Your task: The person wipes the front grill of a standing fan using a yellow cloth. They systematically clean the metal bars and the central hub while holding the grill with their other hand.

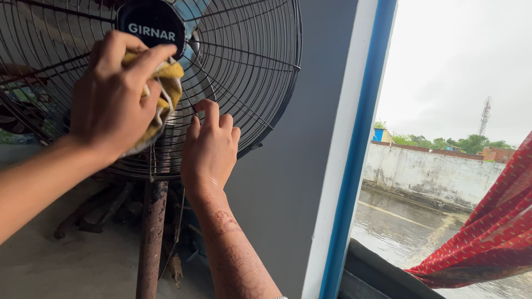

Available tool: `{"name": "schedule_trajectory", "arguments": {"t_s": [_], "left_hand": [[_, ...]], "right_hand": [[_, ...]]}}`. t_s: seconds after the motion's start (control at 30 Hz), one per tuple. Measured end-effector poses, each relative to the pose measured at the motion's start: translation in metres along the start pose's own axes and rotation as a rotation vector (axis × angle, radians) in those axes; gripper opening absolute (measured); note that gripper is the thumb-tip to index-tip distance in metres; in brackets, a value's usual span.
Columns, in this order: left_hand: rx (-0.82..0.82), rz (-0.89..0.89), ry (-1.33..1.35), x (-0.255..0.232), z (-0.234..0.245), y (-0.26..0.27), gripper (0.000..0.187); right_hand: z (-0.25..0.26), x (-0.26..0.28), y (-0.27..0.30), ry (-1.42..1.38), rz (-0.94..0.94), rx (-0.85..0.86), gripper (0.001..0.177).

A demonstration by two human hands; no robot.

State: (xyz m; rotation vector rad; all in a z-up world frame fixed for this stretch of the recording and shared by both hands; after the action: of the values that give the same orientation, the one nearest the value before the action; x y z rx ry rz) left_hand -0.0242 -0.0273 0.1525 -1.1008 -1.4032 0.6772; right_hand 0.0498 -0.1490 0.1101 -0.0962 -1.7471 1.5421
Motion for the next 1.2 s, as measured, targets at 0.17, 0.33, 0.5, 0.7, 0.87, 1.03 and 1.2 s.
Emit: {"name": "schedule_trajectory", "arguments": {"t_s": [0.17,0.33,0.5,0.7,0.87,1.03,1.2], "left_hand": [[0.066,0.033,-0.052,-0.008,-0.016,0.034,0.028],[0.29,-0.085,-0.06,-0.025,-0.014,0.094,0.041],[0.308,-0.001,0.087,-0.012,-0.006,0.075,0.031],[0.017,0.018,-0.037,-0.001,0.005,0.009,0.028],[0.023,-0.043,-0.1,-0.015,-0.007,0.059,0.029],[0.356,-0.023,-0.015,-0.029,-0.017,0.134,0.041],[0.354,0.027,0.079,-0.023,-0.012,0.113,0.035]], "right_hand": [[-0.002,-0.001,-0.001,-0.007,0.048,-0.037,0.022],[-0.001,-0.002,0.001,-0.002,0.067,-0.036,0.023],[-0.001,-0.001,0.0,0.003,0.06,-0.044,0.023],[-0.003,-0.002,0.001,0.004,0.065,-0.057,0.025],[-0.002,-0.002,0.002,-0.014,0.084,-0.046,0.026],[-0.001,-0.003,0.001,0.009,0.085,-0.042,0.024],[0.0,-0.002,0.0,-0.012,0.096,-0.073,0.025]]}}
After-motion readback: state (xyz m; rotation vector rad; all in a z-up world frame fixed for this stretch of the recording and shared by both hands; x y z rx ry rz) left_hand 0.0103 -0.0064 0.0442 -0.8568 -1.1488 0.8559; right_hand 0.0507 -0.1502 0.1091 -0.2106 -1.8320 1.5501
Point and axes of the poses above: each hand's wrist, its own y-axis away from the middle knuckle, its own z-axis out of the back of the hand, x = y × z, the point moved 5 cm from there along -y, towards the middle knuckle, and after that the axes turned 6 degrees about -z, right-handed, at the moved point
